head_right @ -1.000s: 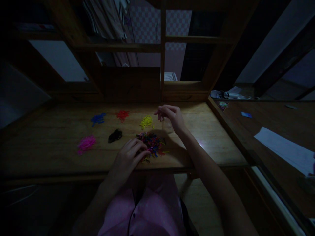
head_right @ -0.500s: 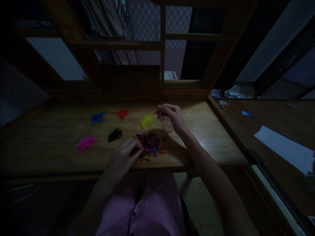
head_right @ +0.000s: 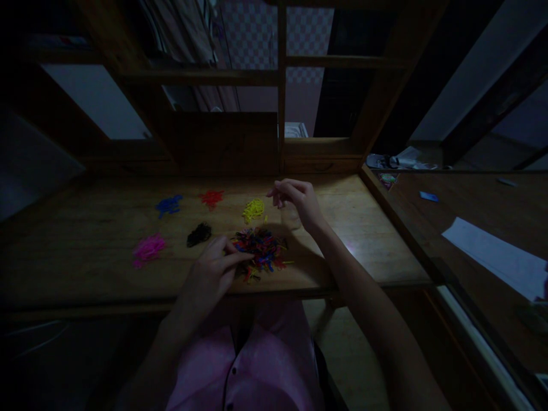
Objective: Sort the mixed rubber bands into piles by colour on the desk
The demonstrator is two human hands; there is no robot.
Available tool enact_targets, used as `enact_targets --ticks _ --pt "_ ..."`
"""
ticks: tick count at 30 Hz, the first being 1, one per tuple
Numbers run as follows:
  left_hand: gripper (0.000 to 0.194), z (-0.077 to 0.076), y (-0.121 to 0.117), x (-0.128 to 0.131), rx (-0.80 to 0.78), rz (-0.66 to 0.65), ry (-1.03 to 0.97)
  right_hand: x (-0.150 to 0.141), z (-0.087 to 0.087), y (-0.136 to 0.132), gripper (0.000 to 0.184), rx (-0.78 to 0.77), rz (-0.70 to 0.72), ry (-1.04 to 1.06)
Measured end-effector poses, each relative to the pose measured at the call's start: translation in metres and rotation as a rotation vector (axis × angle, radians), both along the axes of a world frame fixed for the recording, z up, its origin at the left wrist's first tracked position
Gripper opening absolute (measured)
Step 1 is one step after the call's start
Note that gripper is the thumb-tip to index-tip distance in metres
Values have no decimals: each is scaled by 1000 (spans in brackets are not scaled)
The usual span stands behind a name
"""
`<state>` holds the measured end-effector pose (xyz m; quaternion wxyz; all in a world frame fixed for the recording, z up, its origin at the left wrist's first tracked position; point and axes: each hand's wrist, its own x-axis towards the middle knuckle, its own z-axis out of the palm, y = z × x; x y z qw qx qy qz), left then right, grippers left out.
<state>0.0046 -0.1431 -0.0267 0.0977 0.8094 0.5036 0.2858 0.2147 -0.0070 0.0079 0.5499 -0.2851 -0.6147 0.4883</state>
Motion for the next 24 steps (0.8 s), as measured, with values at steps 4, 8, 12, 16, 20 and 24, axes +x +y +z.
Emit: enact_targets --ticks 4,8,12,16,20,24 --pt "45 2 1 0 22 57 37 0 0 0 27 -16 -20 -18" --pt "27 1 1 4 45 99 -28 0 1 0 26 -12 -10 -4" --pt "15 2 0 13 -10 43 -81 0 1 0 26 -10 -15 -2" --pt "8 1 -3 26 -79 18 -84 0 1 0 27 -11 -31 -15" --pt "3 -3 -3 34 -111 18 -9 0 1 0 27 -21 -42 -42" --pt "7 -7 0 36 -123 47 34 0 2 0 28 -18 -39 -46"
